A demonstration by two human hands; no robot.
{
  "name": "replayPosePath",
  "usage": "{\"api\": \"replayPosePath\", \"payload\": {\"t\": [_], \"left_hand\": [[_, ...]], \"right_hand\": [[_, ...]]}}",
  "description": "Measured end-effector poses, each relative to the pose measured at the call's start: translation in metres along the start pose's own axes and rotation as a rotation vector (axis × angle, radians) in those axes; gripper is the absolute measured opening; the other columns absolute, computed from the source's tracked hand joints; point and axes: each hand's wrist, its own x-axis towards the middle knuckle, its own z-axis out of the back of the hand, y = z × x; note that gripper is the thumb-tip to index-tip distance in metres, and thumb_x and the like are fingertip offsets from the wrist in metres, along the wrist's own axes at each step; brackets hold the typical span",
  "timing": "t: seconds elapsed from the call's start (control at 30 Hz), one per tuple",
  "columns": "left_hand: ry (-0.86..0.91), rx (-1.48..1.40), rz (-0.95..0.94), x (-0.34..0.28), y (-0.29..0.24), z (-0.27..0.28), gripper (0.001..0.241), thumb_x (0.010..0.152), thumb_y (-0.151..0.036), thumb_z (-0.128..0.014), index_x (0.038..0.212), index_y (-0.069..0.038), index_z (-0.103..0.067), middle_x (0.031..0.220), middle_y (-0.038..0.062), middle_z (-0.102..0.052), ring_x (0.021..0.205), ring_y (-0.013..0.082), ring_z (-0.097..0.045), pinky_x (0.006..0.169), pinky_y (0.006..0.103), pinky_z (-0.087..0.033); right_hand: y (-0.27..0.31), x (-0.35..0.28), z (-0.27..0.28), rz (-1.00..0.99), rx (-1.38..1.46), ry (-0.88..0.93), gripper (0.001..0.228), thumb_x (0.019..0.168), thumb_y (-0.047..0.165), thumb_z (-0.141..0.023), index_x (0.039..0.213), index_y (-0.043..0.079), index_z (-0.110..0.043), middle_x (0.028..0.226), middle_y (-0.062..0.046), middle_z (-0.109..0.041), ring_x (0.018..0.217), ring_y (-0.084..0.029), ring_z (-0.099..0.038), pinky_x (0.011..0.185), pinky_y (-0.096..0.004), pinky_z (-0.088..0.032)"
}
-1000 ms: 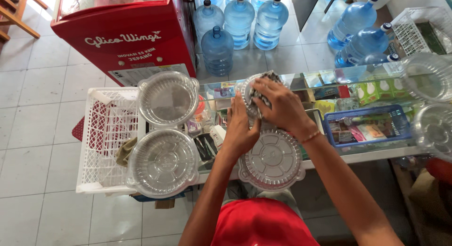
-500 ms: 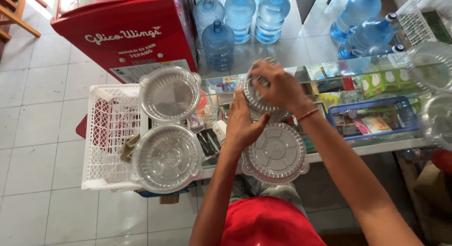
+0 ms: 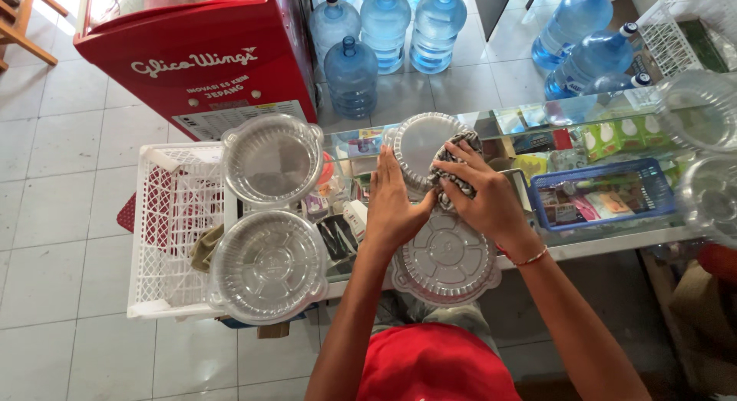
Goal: The person wipes the surfaces of several clear plastic food containers with a cloth on a glass counter. They handle the containers one at a time, wiping the lids and sides, then place them into a white basket. The person also wipes a small box and a plastic bag before placing them on a nearby shelf.
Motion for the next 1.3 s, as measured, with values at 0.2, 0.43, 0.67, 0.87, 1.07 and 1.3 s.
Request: {"api": "replayPosePath", "payload": {"t": [0.2,0.43,0.67,0.87,1.07,1.3], "left_hand": [[0.004,-0.036,-0.004,-0.002,0.005,-0.004,0.112,0.085,-0.046,-0.073,0.157,0.015,-0.013,0.166,0.034,-0.017,0.157,0.0414,-0.016,0.127,0.0463,-0.012],[0.038,-0.090,0.020,-0.002,0.001,0.004,0.140,0.076,-0.075,-0.074,0.157,0.019,-0.009,0.166,0.038,-0.016,0.158,0.0439,-0.014,0.128,0.0468,-0.012],[0.062,-0.115,0.048,-0.001,-0.007,0.012,0.156,0.058,-0.081,-0.081,0.158,0.017,-0.011,0.166,0.036,-0.018,0.159,0.0426,-0.016,0.129,0.0459,-0.013],[0.030,-0.148,-0.002,-0.002,-0.011,0.014,0.146,0.057,-0.068,-0.089,0.159,0.010,-0.019,0.164,0.031,-0.027,0.156,0.0421,-0.022,0.127,0.0451,-0.019],[-0.066,-0.188,-0.043,-0.003,-0.013,0.015,0.138,0.053,-0.055,-0.096,0.156,0.007,-0.027,0.160,0.028,-0.035,0.154,0.0424,-0.031,0.126,0.0449,-0.026],[-0.028,-0.194,0.094,-0.006,-0.007,0.009,0.152,0.049,-0.053,-0.097,0.158,0.012,-0.012,0.156,0.039,-0.031,0.146,0.0482,-0.037,0.123,0.0456,-0.029]], "right_hand": [[-0.015,0.033,-0.006,-0.036,-0.139,-0.003,0.033,0.097,0.021,-0.068,0.129,0.015,-0.070,0.150,-0.018,-0.058,0.137,-0.039,-0.055,0.110,-0.046,-0.050],[-0.015,0.091,-0.016,-0.216,-0.294,0.171,0.046,0.092,0.038,-0.064,0.136,0.023,-0.067,0.146,-0.012,-0.059,0.124,-0.036,-0.061,0.103,-0.048,-0.049],[-0.006,0.110,-0.028,-0.031,-0.343,0.223,0.038,0.094,0.036,-0.064,0.128,0.020,-0.072,0.139,-0.012,-0.063,0.124,-0.033,-0.062,0.100,-0.047,-0.050],[0.012,0.112,-0.053,0.290,-0.159,0.278,0.028,0.097,0.039,-0.067,0.107,0.015,-0.079,0.123,-0.008,-0.074,0.111,-0.030,-0.070,0.100,-0.045,-0.052],[0.020,0.092,-0.046,0.357,-0.111,0.184,0.024,0.094,0.033,-0.072,0.101,0.011,-0.080,0.120,-0.009,-0.075,0.115,-0.029,-0.070,0.106,-0.045,-0.050],[0.021,0.058,-0.009,0.353,-0.009,0.283,0.017,0.092,0.023,-0.072,0.095,0.007,-0.078,0.127,-0.010,-0.074,0.131,-0.030,-0.064,0.108,-0.044,-0.050]]}}
